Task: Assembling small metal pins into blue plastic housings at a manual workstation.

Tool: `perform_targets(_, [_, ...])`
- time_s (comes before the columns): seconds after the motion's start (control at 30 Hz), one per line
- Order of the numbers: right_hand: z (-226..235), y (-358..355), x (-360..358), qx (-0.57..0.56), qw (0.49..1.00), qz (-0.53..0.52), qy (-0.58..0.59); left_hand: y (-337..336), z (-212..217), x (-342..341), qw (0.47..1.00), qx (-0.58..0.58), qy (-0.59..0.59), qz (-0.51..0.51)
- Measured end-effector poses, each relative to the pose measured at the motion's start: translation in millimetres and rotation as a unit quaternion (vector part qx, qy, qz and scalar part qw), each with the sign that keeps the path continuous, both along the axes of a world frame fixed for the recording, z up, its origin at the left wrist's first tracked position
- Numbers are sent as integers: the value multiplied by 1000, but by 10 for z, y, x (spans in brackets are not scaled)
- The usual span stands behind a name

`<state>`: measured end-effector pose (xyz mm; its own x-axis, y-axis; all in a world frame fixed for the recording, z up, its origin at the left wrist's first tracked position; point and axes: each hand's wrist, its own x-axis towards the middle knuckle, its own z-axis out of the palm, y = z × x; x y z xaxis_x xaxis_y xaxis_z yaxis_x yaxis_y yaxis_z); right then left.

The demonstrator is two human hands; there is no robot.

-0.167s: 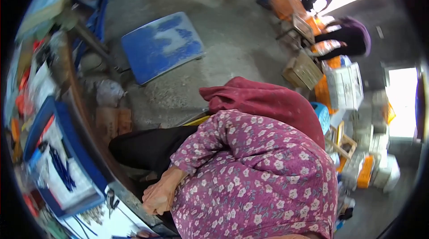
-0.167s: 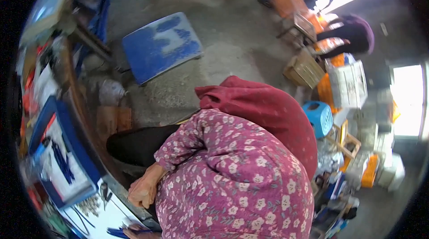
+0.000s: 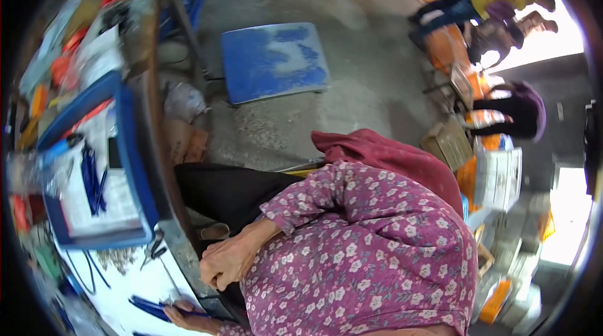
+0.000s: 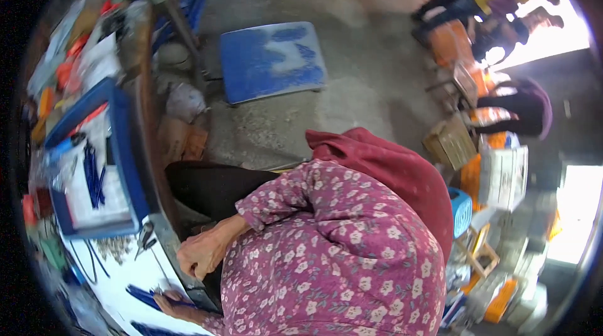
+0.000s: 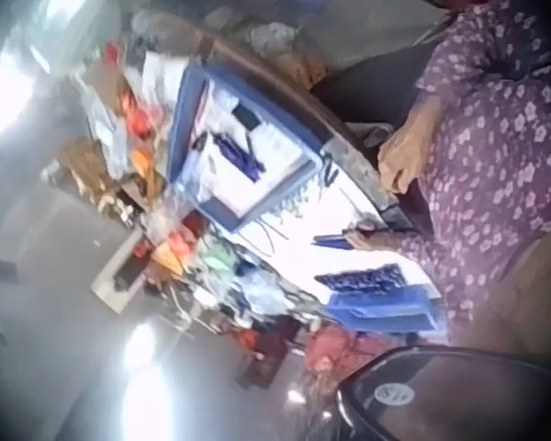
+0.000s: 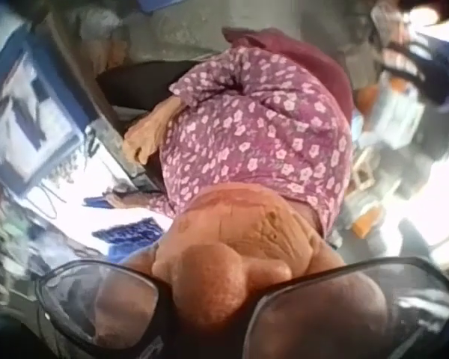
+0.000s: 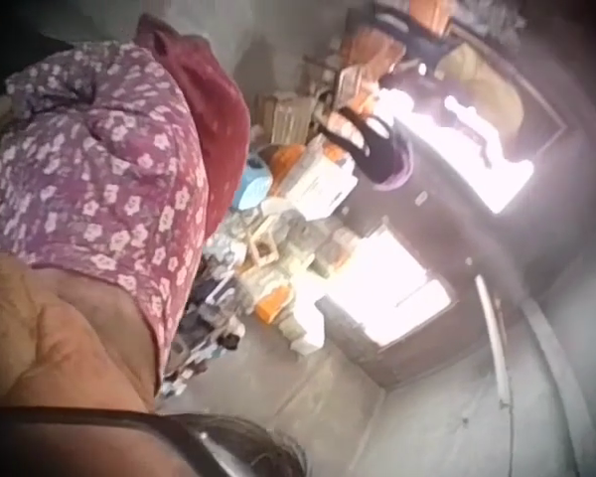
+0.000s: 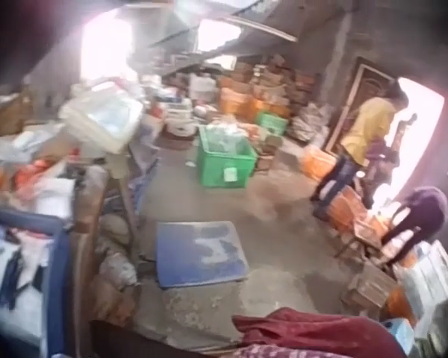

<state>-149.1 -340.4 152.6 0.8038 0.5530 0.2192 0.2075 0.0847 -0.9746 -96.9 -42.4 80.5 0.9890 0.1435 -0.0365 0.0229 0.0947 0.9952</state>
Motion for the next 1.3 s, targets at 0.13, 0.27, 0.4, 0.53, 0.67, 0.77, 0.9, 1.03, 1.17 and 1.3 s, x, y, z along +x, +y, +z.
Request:
perform_targets(0.13, [213, -17, 21, 62, 995, 33, 64, -224, 134, -146, 999, -29, -2, 19])
perform_targets(0.27, [480, -37, 173, 134, 982, 71, 116, -291, 292, -166, 1000, -12, -15, 17])
perform_targets(0.4, [470, 9, 105, 100, 991, 64, 70, -382, 258, -397, 999, -37, -5, 13])
perform_targets(0.53, [584, 157, 3, 117, 986, 107, 58, -128, 120, -532, 998, -14, 25, 59])
perform_targets(0.67, [678, 228, -88, 143, 983, 114, 33, -464, 416, -560, 996, 38, 39, 75])
perform_targets(0.77, [673, 391, -125, 143, 984, 105, 16, -448, 432, -528, 994, 65, 27, 87])
perform_targets(0.9, [540, 587, -213, 153, 979, 138, 2, -437, 370, -511, 995, 88, 7, 52])
perform_targets(1.03, [528, 615, -266, 141, 981, 133, -19, -505, 324, -548, 991, 132, -12, 11])
perform_targets(1.17, [502, 546, -300, 116, 986, 106, -64, -547, 351, -551, 986, 164, -31, -25])
perform_targets(1.3, [489, 494, -293, 76, 988, 93, -96, -622, 291, -539, 981, 182, -42, -47])
